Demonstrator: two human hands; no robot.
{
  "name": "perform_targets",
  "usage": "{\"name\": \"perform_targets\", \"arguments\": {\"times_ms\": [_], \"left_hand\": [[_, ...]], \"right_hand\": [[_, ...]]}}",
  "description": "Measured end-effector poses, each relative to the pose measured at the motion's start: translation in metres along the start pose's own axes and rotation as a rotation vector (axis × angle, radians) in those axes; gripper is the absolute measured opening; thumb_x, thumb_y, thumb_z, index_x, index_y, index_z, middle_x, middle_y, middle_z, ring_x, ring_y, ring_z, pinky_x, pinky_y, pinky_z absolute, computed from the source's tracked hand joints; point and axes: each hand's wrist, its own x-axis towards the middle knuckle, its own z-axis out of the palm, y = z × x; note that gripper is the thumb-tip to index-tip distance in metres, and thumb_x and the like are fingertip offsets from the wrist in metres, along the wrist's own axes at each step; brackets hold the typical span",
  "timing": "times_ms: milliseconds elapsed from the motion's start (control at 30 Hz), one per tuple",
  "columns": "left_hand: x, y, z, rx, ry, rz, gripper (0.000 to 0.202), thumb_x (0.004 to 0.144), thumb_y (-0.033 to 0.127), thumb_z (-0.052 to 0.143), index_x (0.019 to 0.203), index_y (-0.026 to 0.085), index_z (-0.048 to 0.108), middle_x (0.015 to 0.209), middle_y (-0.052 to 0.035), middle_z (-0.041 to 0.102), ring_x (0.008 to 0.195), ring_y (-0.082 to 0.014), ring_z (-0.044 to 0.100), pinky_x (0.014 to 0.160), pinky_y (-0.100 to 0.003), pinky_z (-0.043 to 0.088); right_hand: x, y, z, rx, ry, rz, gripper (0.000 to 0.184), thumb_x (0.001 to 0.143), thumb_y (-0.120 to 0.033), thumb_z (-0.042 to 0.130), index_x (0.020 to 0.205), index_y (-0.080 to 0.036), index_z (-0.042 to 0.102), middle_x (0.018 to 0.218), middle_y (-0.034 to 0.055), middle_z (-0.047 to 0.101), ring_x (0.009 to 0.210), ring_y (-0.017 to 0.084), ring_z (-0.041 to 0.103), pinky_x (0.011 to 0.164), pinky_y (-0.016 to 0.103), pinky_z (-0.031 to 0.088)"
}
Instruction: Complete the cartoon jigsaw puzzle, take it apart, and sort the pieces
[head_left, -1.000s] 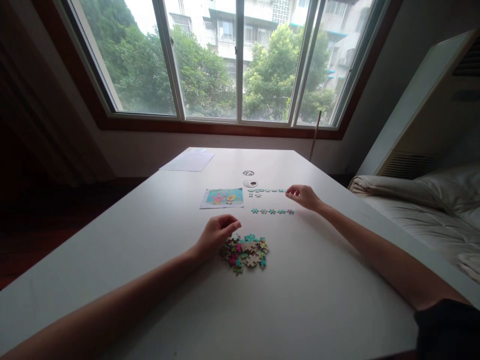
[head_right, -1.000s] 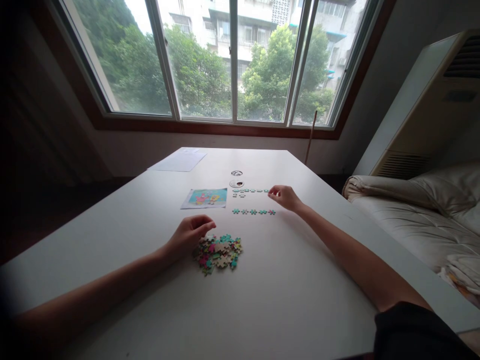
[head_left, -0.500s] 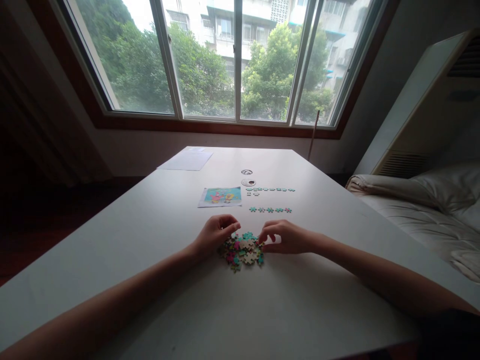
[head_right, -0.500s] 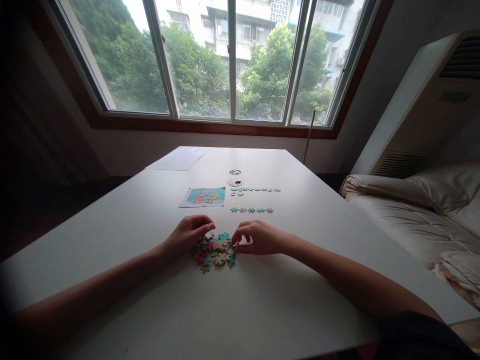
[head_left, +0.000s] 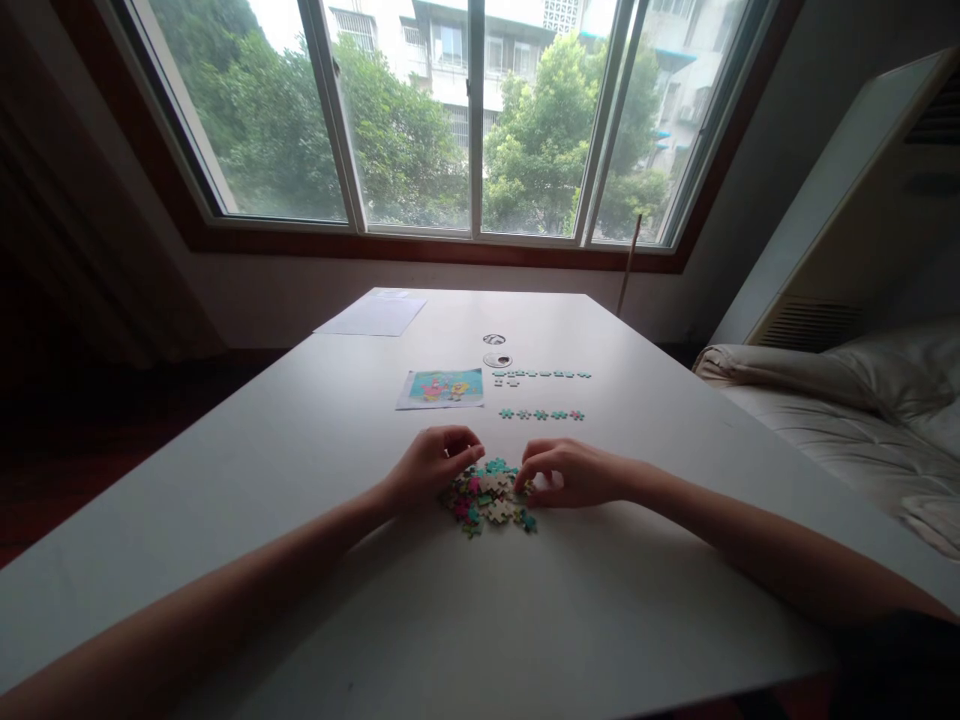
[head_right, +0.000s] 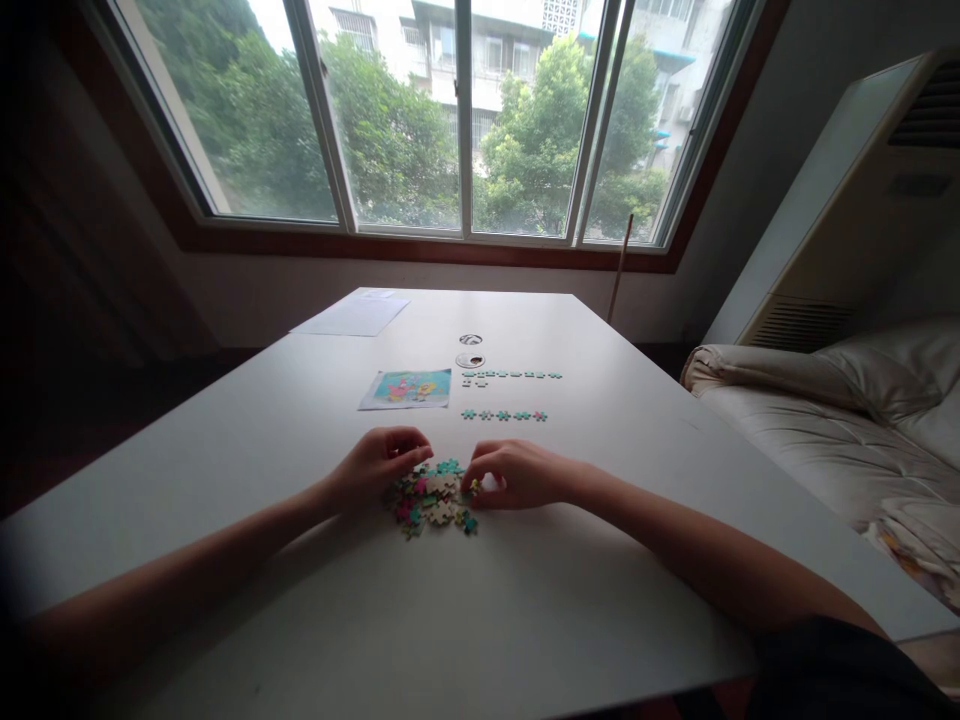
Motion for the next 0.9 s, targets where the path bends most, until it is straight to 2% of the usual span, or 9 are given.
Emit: {"name": "perform_targets", "arguments": {"times_ms": [100, 200, 267, 400, 633, 800, 900], "left_hand": [[-0.004, 0.006, 0.002, 0.126, -0.063, 0.065, 0.021, 0.077, 0.03, 0.049, 0.07, 0.014, 0.062, 0.054, 0.0021, 0.05, 0.049, -0.0083, 0.039, 0.05, -0.019, 0.033], [-0.009, 0.013, 0.004, 0.242, -0.153, 0.169, 0.018, 0.077, 0.026, 0.048, 0.074, 0.017, 0.063, 0.062, -0.0004, 0.055, 0.055, -0.01, 0.045, 0.054, -0.02, 0.035], [-0.011, 0.017, 0.005, 0.311, -0.194, 0.231, 0.018, 0.078, 0.026, 0.047, 0.079, 0.019, 0.064, 0.07, -0.0022, 0.057, 0.061, -0.0118, 0.048, 0.057, -0.021, 0.035], [-0.012, 0.021, 0.006, 0.404, -0.258, 0.316, 0.019, 0.08, 0.025, 0.046, 0.086, 0.023, 0.064, 0.076, -0.0032, 0.057, 0.068, -0.0138, 0.051, 0.058, -0.021, 0.035], [-0.011, 0.018, 0.006, 0.45, -0.25, 0.367, 0.021, 0.082, 0.027, 0.044, 0.081, 0.02, 0.064, 0.074, -0.0039, 0.056, 0.068, -0.0136, 0.05, 0.059, -0.022, 0.035], [-0.009, 0.017, 0.009, 0.467, -0.248, 0.366, 0.021, 0.083, 0.027, 0.042, 0.08, 0.02, 0.062, 0.072, -0.0025, 0.054, 0.066, -0.0124, 0.05, 0.057, -0.021, 0.035], [-0.008, 0.017, 0.01, 0.473, -0.251, 0.358, 0.021, 0.084, 0.027, 0.042, 0.08, 0.02, 0.062, 0.072, -0.0023, 0.054, 0.066, -0.0121, 0.05, 0.057, -0.02, 0.035]], "right_hand": [[-0.002, 0.005, 0.0, 0.023, -0.009, -0.023, 0.014, 0.077, -0.019, 0.052, 0.087, -0.016, 0.062, 0.085, 0.0042, 0.055, 0.062, 0.006, 0.052, 0.058, 0.017, 0.043], [-0.002, 0.009, 0.002, 0.026, 0.004, -0.032, 0.016, 0.075, -0.013, 0.051, 0.087, -0.016, 0.061, 0.087, 0.0047, 0.056, 0.065, 0.007, 0.053, 0.059, 0.017, 0.043], [-0.002, 0.009, 0.003, 0.008, 0.023, -0.025, 0.016, 0.075, -0.015, 0.052, 0.087, -0.016, 0.061, 0.086, 0.0045, 0.056, 0.065, 0.007, 0.053, 0.059, 0.018, 0.043], [-0.002, 0.007, 0.005, -0.06, 0.052, 0.011, 0.016, 0.074, -0.028, 0.057, 0.085, -0.018, 0.062, 0.081, 0.003, 0.056, 0.063, 0.008, 0.052, 0.06, 0.02, 0.041], [0.0, 0.001, 0.005, -0.13, 0.061, 0.094, 0.016, 0.071, -0.03, 0.061, 0.082, -0.019, 0.064, 0.08, 0.0028, 0.058, 0.063, 0.009, 0.052, 0.06, 0.02, 0.039], [0.002, -0.01, 0.005, -0.142, 0.086, 0.185, 0.023, 0.07, -0.038, 0.062, 0.081, -0.019, 0.066, 0.079, 0.0034, 0.058, 0.061, 0.009, 0.052, 0.06, 0.021, 0.038], [0.004, -0.014, 0.007, -0.118, 0.093, 0.228, 0.019, 0.071, -0.034, 0.062, 0.08, -0.018, 0.067, 0.077, 0.0034, 0.059, 0.059, 0.009, 0.051, 0.058, 0.02, 0.038]]}}
